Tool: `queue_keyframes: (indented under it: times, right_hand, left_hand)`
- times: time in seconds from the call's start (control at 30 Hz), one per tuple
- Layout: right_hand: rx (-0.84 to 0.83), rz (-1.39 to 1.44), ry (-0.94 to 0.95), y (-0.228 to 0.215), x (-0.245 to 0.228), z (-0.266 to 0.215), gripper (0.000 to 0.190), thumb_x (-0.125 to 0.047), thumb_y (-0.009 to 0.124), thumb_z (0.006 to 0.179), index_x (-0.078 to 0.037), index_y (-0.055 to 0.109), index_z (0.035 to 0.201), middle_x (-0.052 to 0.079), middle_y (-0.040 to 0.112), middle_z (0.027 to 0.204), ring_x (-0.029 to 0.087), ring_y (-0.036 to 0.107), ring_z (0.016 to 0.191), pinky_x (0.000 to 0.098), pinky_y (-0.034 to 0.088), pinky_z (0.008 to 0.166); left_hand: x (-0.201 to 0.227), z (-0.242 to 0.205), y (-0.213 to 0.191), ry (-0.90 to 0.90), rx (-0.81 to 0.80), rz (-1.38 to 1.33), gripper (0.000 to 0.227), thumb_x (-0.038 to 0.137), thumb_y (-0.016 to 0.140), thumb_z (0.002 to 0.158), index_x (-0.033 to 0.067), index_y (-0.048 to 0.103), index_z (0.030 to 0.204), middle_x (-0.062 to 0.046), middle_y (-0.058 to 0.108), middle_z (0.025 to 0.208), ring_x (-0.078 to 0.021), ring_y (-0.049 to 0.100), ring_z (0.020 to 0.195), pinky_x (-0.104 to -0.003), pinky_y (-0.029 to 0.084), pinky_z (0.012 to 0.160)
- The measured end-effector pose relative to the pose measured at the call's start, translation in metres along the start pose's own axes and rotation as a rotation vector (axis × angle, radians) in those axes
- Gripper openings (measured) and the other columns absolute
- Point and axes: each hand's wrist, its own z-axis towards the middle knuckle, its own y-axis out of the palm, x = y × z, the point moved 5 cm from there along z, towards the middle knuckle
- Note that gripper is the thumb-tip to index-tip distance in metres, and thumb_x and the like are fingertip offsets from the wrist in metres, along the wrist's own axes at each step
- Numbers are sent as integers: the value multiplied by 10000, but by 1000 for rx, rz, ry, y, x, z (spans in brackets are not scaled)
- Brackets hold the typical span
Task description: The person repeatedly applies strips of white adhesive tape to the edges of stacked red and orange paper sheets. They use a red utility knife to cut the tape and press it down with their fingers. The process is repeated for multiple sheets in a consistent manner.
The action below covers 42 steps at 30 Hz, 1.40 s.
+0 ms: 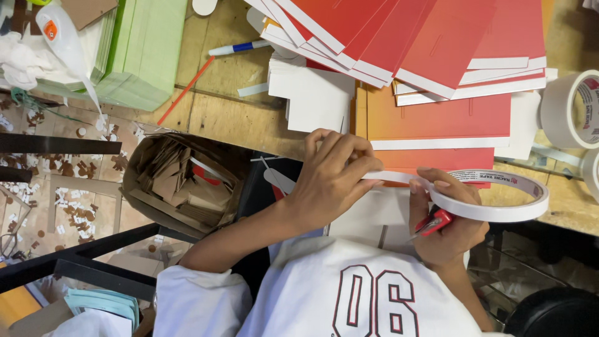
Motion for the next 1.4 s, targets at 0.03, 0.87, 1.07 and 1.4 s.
queue_keyframes:
  times: [0.03,0.87,1.07,1.4]
  right_hand:
    - [-3,1,-2,0,-1,0,289,64,735,997,49,481,1134,303,712,933,435,757,862,444,524,804]
    - [-50,41,56,5,8,-5,286,72,727,1000,66,484,1151,269,674,1025,426,764,934,454,605,841]
    - [-44,9,17,4,8,0,275,57,759,984,82,507,1091,269,715,1005,401,718,829,429,556,746]
    - [-40,-13,-23,5,11,1,284,32,794,968,98,525,1030,275,749,985,373,669,720,406,521,634]
  left_hand:
    - [-1,0,0,-3,2,0,288,209,877,867,146,636,1012,-35,561,1056,-244,535,900,-442,312,940]
    - [-28,-10,20,-180,18,-297,250,308,864,815,221,700,983,29,521,1058,-148,539,953,-384,286,965]
    - [-30,-11,22,-175,34,-347,226,302,849,827,206,709,977,17,513,1072,-166,527,974,-421,294,969]
    - [-35,-12,26,-185,15,-446,202,300,826,851,206,722,996,17,500,1090,-190,511,1019,-466,294,996]
